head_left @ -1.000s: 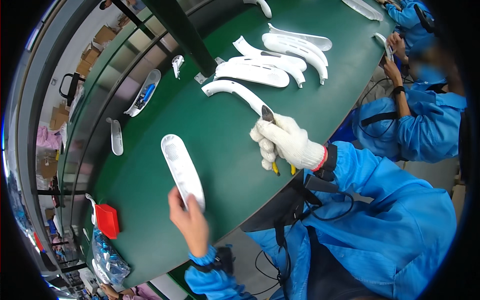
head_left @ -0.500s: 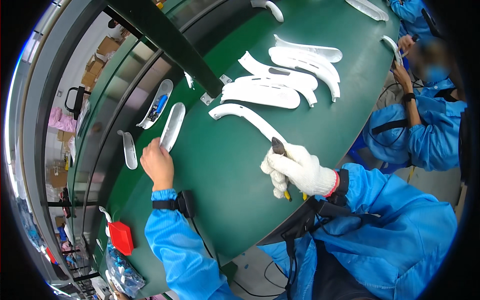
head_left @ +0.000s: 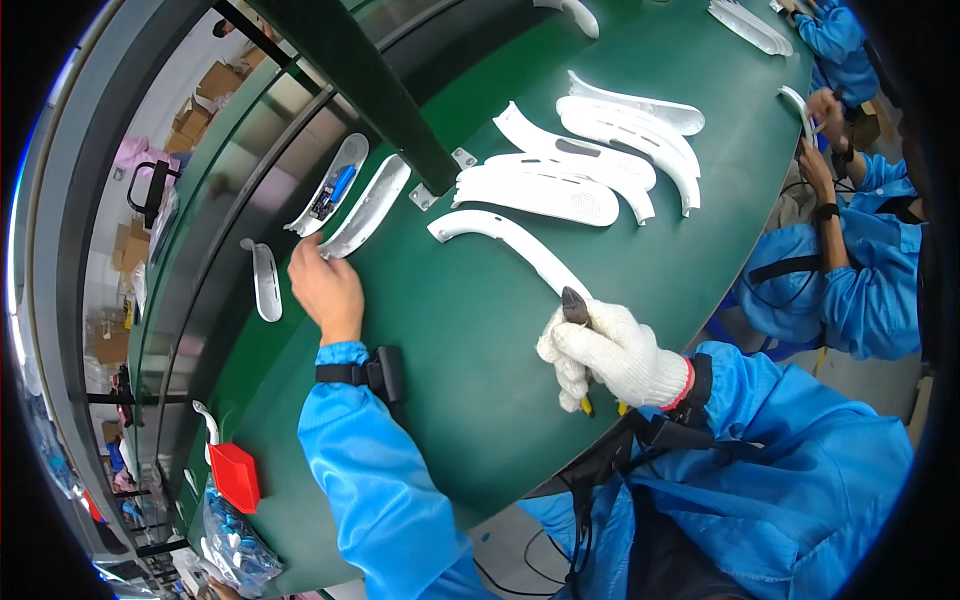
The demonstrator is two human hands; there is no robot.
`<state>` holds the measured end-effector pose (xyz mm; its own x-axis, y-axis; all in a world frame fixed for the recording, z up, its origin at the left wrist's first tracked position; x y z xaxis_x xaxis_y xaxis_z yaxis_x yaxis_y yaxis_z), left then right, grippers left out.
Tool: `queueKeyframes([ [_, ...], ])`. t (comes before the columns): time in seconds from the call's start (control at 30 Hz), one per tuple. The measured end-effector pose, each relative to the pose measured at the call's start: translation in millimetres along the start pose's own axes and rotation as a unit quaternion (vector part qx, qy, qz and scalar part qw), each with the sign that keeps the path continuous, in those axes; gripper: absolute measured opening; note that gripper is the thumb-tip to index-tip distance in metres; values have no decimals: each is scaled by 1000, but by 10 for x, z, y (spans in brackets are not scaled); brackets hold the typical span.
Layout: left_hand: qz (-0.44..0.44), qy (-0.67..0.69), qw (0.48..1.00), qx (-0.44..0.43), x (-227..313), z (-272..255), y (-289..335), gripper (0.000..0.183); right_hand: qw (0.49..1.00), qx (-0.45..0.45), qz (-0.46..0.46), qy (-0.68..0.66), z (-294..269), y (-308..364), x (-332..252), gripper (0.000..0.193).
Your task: Trim and assemble white curved plastic components at a factory workstation.
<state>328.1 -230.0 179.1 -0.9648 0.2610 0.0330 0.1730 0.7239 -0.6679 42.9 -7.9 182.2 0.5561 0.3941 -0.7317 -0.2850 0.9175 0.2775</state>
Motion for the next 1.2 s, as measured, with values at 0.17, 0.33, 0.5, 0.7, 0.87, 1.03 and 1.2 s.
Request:
queueKeyframes([
  [0.17,-51,27,998,-31,-443,34,210,27,1000,17,0,2,-21,-27,-14,22],
  [0.33,-106,87,989,-48,-476,-41,286,23,999,22,-13,19,10,-13,8,21],
  [0.5,-101,101,989,-36,-431,73,263,27,999,41,-18,15,-36,-25,51,22],
  [0.7,49,72,996,-11,-369,195,-265,42,999,47,-11,24,-3,-31,37,23],
  [0.87,127,-23,990,-64,-262,579,-751,41,999,38,-6,15,3,-30,44,22],
  [1.03,146,21,985,-86,-124,730,-823,24,999,38,1,0,-1,-34,19,19],
  [1.2,128,72,986,-78,-128,780,-803,20,999,42,5,4,-13,-56,36,19],
])
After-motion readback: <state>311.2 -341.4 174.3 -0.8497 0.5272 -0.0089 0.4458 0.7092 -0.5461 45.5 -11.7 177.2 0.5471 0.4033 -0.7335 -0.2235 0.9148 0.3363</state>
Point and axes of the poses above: each hand's wrist, its own y-axis away from the middle knuckle, its own z-axis out of the palm, x = y × z, the point moved 1 cm from there along -y, towards the middle knuckle, and after that the axes turned 3 degrees about -y, right-handed, at the moved point
